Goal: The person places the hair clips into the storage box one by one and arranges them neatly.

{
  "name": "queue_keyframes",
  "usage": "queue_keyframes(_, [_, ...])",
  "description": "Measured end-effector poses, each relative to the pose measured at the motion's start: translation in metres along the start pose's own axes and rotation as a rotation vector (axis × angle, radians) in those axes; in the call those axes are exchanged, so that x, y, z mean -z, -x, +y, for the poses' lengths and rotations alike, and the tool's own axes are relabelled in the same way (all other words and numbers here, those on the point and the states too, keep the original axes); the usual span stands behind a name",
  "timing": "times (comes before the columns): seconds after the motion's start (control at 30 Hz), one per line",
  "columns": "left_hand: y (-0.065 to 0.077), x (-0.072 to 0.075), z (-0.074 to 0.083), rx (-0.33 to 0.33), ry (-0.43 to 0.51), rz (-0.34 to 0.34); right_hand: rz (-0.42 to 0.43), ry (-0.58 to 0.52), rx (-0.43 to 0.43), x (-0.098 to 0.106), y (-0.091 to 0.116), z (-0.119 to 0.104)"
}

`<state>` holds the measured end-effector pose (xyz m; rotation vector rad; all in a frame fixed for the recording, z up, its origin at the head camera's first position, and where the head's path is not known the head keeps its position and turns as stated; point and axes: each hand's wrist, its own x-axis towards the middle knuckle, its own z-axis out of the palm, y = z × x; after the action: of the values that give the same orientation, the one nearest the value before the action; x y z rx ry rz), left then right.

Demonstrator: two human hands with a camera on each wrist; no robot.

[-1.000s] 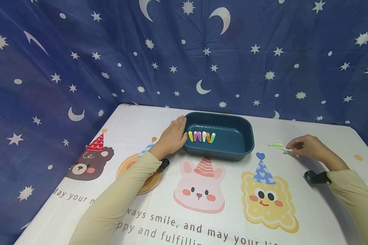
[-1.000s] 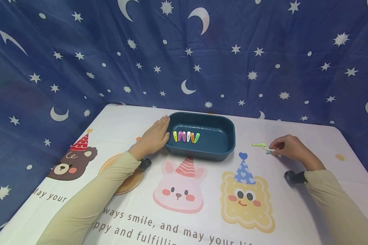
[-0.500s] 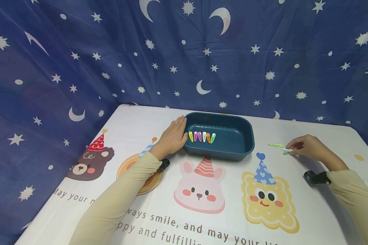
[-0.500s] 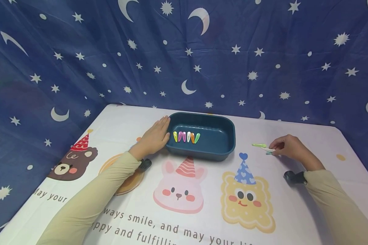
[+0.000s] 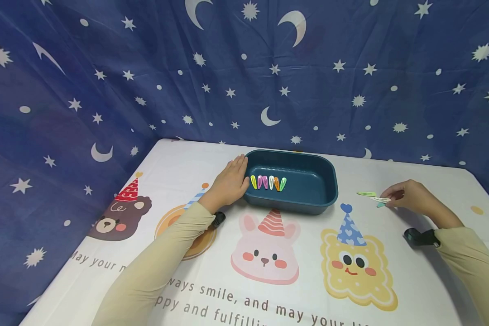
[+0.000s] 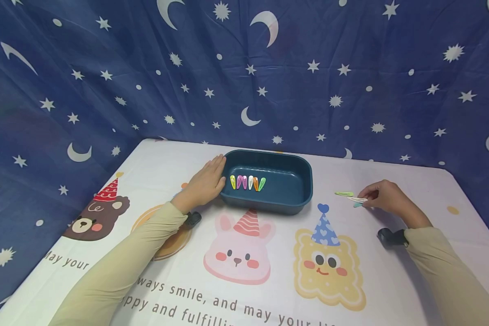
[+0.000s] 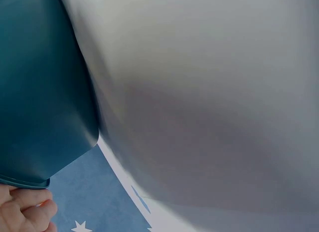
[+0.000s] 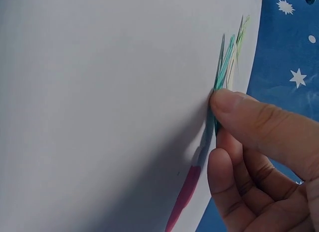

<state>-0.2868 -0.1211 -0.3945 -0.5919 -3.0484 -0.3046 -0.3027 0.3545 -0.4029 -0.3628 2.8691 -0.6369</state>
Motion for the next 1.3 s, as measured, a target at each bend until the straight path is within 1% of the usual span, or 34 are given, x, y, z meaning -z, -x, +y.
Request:
queue_keyframes(0.4, [-0.001,0.000,0.000,-0.004,-0.013,0.004,0.006,0.014,0.026,0.004,0.002,0.002])
queue_keyframes(0.87, [-0.001,-0.001,-0.001,-0.007,-0.014,0.014,0.006,0.002,0.015,0.011,0.001,0.000])
queue_keyframes(0.93, [-0.002,-0.001,-0.001,-0.008,-0.014,0.017,0.008,0.000,0.027,0.012,0.001,0.000])
queue_keyframes(1.13, [-0.001,-0.002,-0.001,-0.009,-0.012,0.017,0.038,0.045,0.091,0.018,0.002,-0.002])
queue_keyframes(1.3, [0.000,-0.002,0.000,-0.011,-0.007,0.020,0.050,0.054,0.116,0.023,0.002,-0.004])
